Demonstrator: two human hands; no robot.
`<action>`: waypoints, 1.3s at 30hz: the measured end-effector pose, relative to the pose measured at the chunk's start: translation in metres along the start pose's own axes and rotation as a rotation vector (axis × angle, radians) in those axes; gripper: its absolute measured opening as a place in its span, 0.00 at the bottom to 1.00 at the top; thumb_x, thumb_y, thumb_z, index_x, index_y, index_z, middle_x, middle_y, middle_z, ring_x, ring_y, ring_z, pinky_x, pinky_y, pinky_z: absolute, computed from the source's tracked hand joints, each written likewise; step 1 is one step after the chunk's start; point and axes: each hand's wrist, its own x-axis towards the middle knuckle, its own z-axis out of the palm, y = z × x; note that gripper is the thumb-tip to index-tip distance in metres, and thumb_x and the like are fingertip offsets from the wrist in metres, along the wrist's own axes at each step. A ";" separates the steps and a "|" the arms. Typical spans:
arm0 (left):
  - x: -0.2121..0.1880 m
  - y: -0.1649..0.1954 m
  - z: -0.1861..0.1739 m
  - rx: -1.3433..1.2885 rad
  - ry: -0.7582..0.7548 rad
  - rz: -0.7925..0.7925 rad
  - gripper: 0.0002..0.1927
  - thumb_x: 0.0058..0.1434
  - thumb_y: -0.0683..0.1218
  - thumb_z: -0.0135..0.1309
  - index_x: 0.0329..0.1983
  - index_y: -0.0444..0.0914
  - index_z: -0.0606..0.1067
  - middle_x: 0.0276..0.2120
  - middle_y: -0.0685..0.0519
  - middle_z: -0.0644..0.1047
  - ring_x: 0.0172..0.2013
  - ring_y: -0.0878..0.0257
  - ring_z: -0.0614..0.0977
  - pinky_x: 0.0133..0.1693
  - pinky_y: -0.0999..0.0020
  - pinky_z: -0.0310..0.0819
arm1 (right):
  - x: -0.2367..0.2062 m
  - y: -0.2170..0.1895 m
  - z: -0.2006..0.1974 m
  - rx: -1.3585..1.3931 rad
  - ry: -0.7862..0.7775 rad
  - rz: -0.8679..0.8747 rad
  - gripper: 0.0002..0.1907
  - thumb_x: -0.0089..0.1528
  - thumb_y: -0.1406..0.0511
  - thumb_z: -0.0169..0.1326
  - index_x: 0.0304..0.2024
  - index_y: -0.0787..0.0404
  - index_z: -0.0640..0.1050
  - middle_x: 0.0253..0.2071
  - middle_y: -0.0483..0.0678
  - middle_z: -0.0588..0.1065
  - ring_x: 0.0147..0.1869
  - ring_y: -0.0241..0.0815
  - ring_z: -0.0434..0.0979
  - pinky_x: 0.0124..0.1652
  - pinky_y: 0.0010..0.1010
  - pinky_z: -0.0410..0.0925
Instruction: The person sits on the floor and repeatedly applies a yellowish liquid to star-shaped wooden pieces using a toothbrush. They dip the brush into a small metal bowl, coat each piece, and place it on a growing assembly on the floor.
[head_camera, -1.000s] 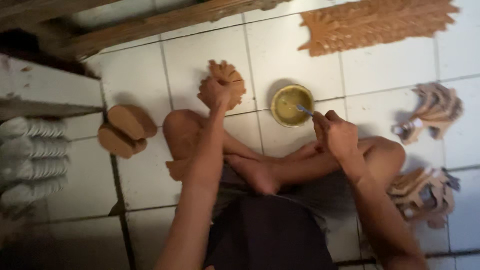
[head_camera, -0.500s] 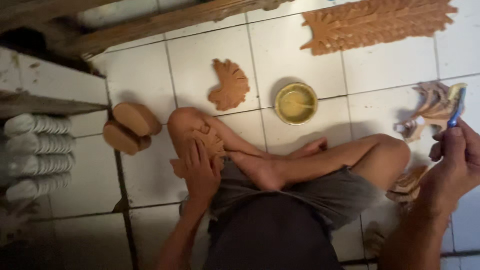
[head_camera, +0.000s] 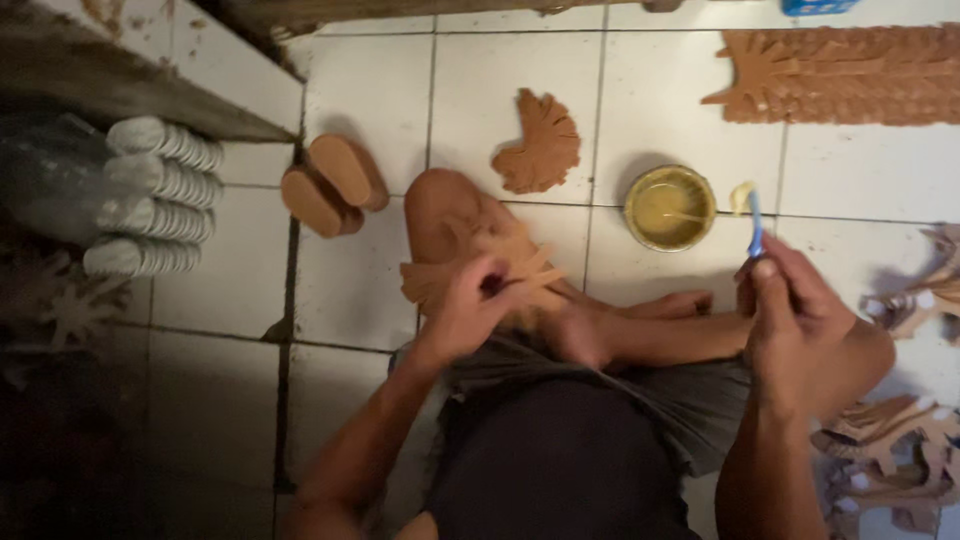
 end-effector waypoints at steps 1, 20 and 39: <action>0.007 0.006 0.001 -0.130 -0.061 -0.016 0.15 0.66 0.49 0.59 0.46 0.33 0.75 0.36 0.54 0.76 0.36 0.69 0.75 0.39 0.70 0.73 | -0.001 0.000 0.005 0.127 -0.081 -0.036 0.12 0.75 0.73 0.53 0.60 0.70 0.78 0.35 0.46 0.74 0.34 0.30 0.69 0.35 0.20 0.63; 0.058 0.059 0.072 -0.577 -0.474 0.077 0.09 0.71 0.37 0.58 0.52 0.28 0.75 0.37 0.58 0.75 0.34 0.75 0.73 0.35 0.78 0.68 | -0.005 0.025 -0.025 -0.172 -0.114 -0.283 0.13 0.69 0.76 0.56 0.56 0.70 0.80 0.35 0.49 0.76 0.36 0.34 0.72 0.34 0.20 0.63; 0.062 0.067 0.079 -0.675 -0.468 0.033 0.16 0.67 0.37 0.58 0.57 0.27 0.74 0.43 0.53 0.80 0.41 0.72 0.79 0.42 0.77 0.76 | 0.001 0.033 -0.051 -0.075 0.031 -0.197 0.10 0.73 0.75 0.55 0.57 0.70 0.80 0.33 0.46 0.75 0.34 0.31 0.71 0.33 0.19 0.61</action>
